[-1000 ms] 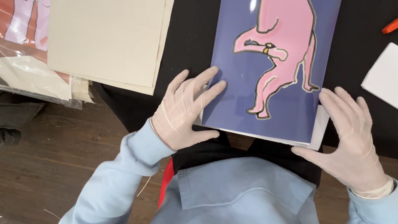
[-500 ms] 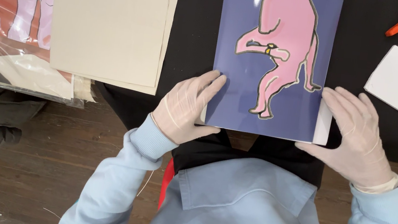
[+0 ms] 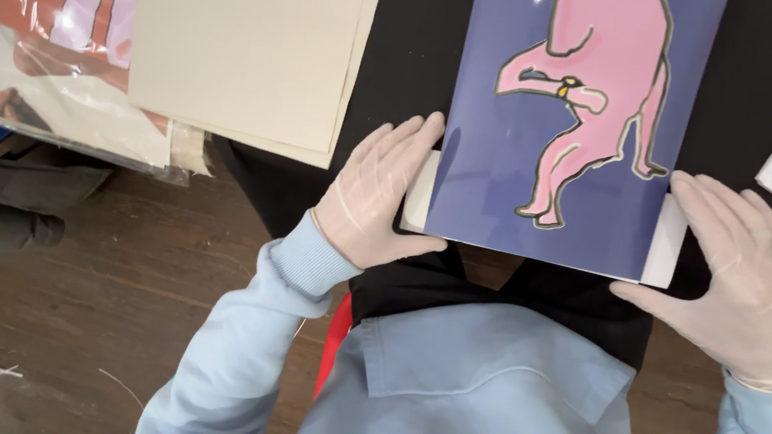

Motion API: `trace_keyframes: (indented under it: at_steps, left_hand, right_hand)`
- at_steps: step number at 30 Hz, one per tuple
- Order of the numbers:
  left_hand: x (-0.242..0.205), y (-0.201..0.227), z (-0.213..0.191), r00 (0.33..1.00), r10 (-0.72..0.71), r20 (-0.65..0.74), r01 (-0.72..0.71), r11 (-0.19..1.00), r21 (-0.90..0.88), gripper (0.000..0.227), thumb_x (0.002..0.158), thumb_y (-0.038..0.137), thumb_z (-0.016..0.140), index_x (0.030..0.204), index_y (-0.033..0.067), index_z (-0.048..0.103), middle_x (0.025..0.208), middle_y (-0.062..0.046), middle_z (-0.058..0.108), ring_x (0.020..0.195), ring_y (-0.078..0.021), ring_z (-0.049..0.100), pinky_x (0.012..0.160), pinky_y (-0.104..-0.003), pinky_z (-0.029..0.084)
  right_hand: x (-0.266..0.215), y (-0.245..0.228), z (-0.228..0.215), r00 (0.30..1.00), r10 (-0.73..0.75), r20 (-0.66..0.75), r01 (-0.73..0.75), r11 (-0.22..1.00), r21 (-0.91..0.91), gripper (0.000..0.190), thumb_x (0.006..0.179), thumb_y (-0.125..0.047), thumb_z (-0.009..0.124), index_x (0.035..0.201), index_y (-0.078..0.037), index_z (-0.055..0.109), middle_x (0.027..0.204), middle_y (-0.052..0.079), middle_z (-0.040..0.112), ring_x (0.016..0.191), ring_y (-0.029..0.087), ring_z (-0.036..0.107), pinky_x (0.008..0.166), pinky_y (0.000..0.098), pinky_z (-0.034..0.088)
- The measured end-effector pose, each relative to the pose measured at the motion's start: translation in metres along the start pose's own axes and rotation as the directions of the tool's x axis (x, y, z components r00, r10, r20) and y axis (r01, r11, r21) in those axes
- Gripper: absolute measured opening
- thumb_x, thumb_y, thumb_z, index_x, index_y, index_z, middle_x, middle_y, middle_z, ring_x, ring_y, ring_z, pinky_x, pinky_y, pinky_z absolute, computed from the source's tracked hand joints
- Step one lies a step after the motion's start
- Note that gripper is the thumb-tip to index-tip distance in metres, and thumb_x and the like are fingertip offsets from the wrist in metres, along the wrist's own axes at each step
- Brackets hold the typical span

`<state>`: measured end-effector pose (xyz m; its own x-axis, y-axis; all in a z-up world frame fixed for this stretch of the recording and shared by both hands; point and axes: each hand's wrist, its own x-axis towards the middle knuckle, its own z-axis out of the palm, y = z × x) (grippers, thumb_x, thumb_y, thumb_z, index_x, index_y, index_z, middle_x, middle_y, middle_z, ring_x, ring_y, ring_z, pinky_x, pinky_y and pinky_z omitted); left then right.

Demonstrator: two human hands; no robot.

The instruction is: Cleaning a backing board, aligning an art print, and securing it for framing.

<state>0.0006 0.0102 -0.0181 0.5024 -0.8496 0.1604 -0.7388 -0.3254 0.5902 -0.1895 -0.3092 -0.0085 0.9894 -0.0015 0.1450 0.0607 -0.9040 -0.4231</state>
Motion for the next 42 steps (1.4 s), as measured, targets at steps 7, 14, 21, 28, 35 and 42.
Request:
trace_keyframes:
  at_steps: [7,14,21,28,35,42]
  left_hand:
    - [0.0,0.002,0.002,1.0,0.004,0.024,-0.003,1.0,-0.025,0.12,0.07,0.031,0.094,0.161,0.0009,0.021,0.16,-0.021,0.041,0.148,-0.0386,0.043,0.125,-0.053,0.032]
    - [0.0,0.005,-0.004,0.998,0.054,0.015,-0.054,0.998,-0.017,0.116,0.074,0.026,0.092,0.162,0.0017,0.02,0.159,-0.021,0.043,0.148,-0.0392,0.044,0.125,-0.053,0.033]
    - [0.001,0.002,-0.004,0.995,0.102,0.004,-0.102,0.995,0.007,0.117,0.07,0.025,0.094,0.16,0.0004,0.023,0.158,-0.021,0.043,0.144,-0.0398,0.046,0.123,-0.052,0.036]
    - [0.002,0.003,-0.005,0.997,0.068,0.025,-0.068,0.998,-0.01,0.117,0.067,0.025,0.096,0.159,0.0006,0.027,0.144,-0.021,0.051,0.133,-0.0406,0.051,0.115,-0.049,0.042]
    - [0.002,0.0,-0.004,0.997,0.078,0.021,-0.077,0.997,-0.03,0.116,0.068,0.024,0.095,0.159,0.0023,0.027,0.145,-0.021,0.052,0.135,-0.0403,0.051,0.115,-0.046,0.043]
    - [0.004,0.006,-0.01,0.996,0.082,0.027,-0.082,0.997,0.003,0.113,0.069,0.024,0.095,0.158,0.0017,0.029,0.148,-0.021,0.05,0.136,-0.0408,0.051,0.116,-0.047,0.043]
  right_hand:
    - [-0.005,0.002,0.002,0.999,-0.015,-0.041,0.014,0.999,-0.032,0.103,0.055,-0.031,0.091,0.142,0.007,0.052,0.133,0.026,0.061,0.128,0.041,0.056,0.115,0.0543,0.04]
    - [0.001,-0.003,-0.003,0.999,0.023,-0.025,-0.024,0.999,-0.026,0.103,0.053,-0.029,0.092,0.142,0.007,0.053,0.133,0.025,0.061,0.128,0.04,0.056,0.114,0.0521,0.04]
    - [-0.005,0.006,0.0,0.995,0.097,0.012,-0.097,0.99,0.098,0.1,0.058,-0.023,0.093,0.146,0.003,0.053,0.136,0.022,0.062,0.13,0.038,0.057,0.112,0.047,0.046]
    - [-0.01,0.007,0.0,0.996,0.086,0.025,-0.087,0.995,0.047,0.103,0.056,-0.025,0.094,0.146,0.002,0.052,0.134,0.021,0.061,0.127,0.038,0.055,0.106,0.046,0.047]
    - [-0.012,0.006,0.0,0.996,0.089,0.013,-0.09,0.992,0.086,0.1,0.059,-0.026,0.093,0.148,-0.003,0.052,0.138,0.017,0.062,0.131,0.035,0.055,0.109,0.0455,0.046]
    - [-0.009,0.004,-0.001,0.996,0.077,0.035,-0.078,0.996,0.043,0.099,0.062,-0.029,0.092,0.148,-0.001,0.052,0.14,0.017,0.06,0.133,0.035,0.054,0.112,0.0461,0.044]
